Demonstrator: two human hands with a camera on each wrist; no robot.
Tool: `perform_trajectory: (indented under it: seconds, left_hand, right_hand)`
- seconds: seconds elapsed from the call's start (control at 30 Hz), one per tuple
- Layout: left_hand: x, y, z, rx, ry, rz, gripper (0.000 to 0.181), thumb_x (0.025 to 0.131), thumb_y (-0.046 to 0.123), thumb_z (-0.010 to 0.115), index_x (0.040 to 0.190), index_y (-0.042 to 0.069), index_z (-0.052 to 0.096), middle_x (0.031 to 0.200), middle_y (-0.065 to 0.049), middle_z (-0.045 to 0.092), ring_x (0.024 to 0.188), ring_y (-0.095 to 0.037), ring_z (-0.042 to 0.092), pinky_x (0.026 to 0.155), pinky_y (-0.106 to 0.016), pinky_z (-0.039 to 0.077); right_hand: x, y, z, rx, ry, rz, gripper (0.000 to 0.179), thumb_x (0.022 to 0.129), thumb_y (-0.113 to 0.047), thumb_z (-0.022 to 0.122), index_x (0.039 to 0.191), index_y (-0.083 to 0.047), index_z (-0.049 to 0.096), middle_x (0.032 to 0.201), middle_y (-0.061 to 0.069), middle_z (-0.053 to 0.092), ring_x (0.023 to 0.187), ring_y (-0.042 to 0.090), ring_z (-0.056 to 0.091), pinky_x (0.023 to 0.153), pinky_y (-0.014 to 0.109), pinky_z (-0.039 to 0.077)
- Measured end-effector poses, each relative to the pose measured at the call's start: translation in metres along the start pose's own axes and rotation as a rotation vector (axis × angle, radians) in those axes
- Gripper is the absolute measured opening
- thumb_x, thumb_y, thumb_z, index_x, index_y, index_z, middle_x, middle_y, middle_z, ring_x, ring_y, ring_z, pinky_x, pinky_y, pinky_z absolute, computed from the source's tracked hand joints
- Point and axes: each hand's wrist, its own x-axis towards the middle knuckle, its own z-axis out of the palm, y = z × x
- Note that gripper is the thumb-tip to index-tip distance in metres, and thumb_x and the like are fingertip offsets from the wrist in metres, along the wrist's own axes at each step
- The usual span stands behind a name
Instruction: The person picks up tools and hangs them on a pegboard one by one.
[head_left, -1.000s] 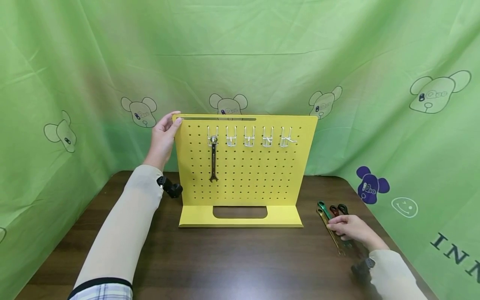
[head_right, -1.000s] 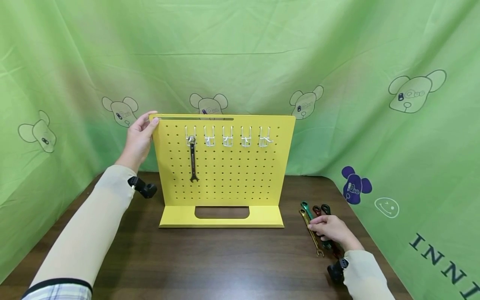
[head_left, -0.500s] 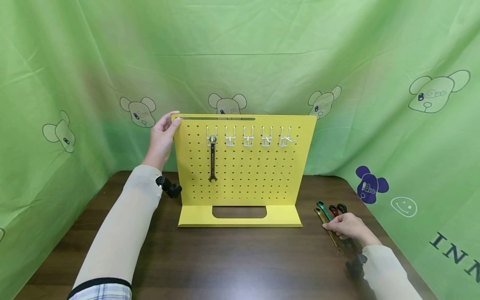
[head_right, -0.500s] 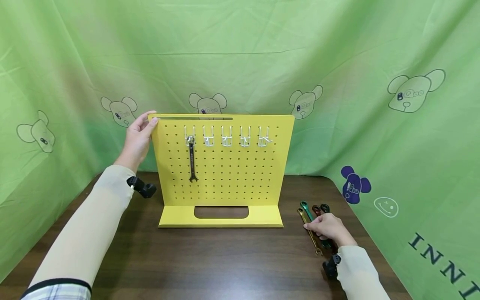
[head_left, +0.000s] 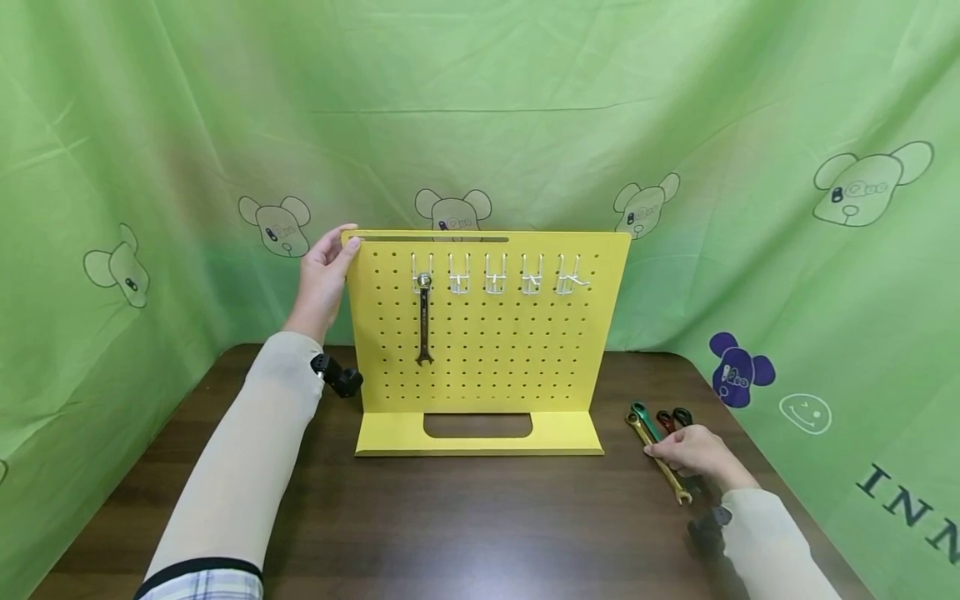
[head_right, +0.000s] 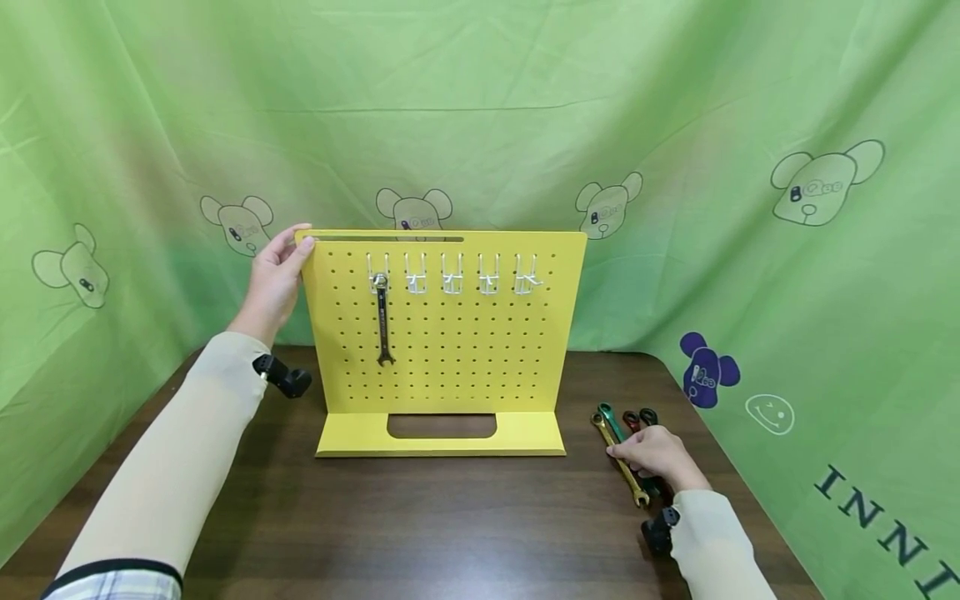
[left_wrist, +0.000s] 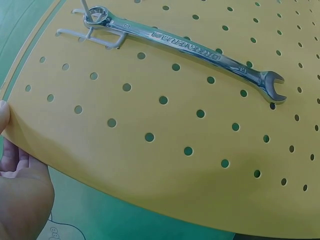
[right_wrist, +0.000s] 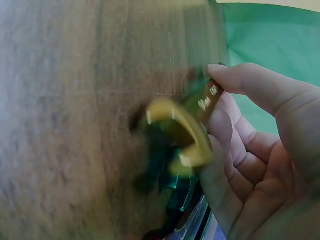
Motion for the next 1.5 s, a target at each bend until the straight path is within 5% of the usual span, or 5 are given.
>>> perform_trajectory:
  seconds: [0.27,0.9,1.3,1.5]
  left_hand:
    - [-0.003,0.001,0.0,-0.026,0.01,-0.001,0.031,0.099,0.018,0.066,0.129,0.014,0.065,0.111,-0.001,0.061,0.097,-0.012,0.059,0.086,-0.02,0.054]
    - [0.0,0.001,0.001,0.011,-0.002,-0.005,0.042,0.099,0.021,0.065,0.138,0.007,0.058,0.112,-0.002,0.06,0.098,-0.013,0.059,0.089,-0.02,0.053]
    - [0.0,-0.001,0.0,0.006,0.001,-0.004,0.034,0.099,0.021,0.065,0.132,0.013,0.063,0.113,-0.002,0.061,0.098,-0.013,0.059,0.088,-0.02,0.054]
    - [0.001,-0.001,0.0,0.017,-0.001,-0.007,0.04,0.099,0.022,0.065,0.137,0.009,0.059,0.115,-0.002,0.06,0.1,-0.013,0.059,0.089,-0.021,0.054]
  right_hand:
    - [-0.002,0.004,0.0,0.136,-0.036,-0.006,0.029,0.091,-0.023,0.074,0.096,0.005,0.075,0.074,0.0,0.066,0.074,0.015,0.063,0.067,0.031,0.059]
    - [-0.009,0.0,-0.004,0.326,-0.102,-0.087,0.032,0.1,-0.015,0.061,0.109,0.016,0.059,0.069,-0.002,0.05,0.064,0.01,0.051,0.057,0.026,0.053]
    - [-0.017,-0.029,-0.008,0.385,-0.097,-0.21,0.031,0.102,-0.018,0.062,0.111,0.011,0.056,0.069,0.001,0.046,0.058,0.01,0.043,0.049,0.023,0.042]
    - [-0.018,-0.056,-0.006,0.336,-0.084,-0.228,0.029,0.101,-0.024,0.064,0.112,0.003,0.059,0.075,0.004,0.05,0.066,0.015,0.051,0.057,0.03,0.054]
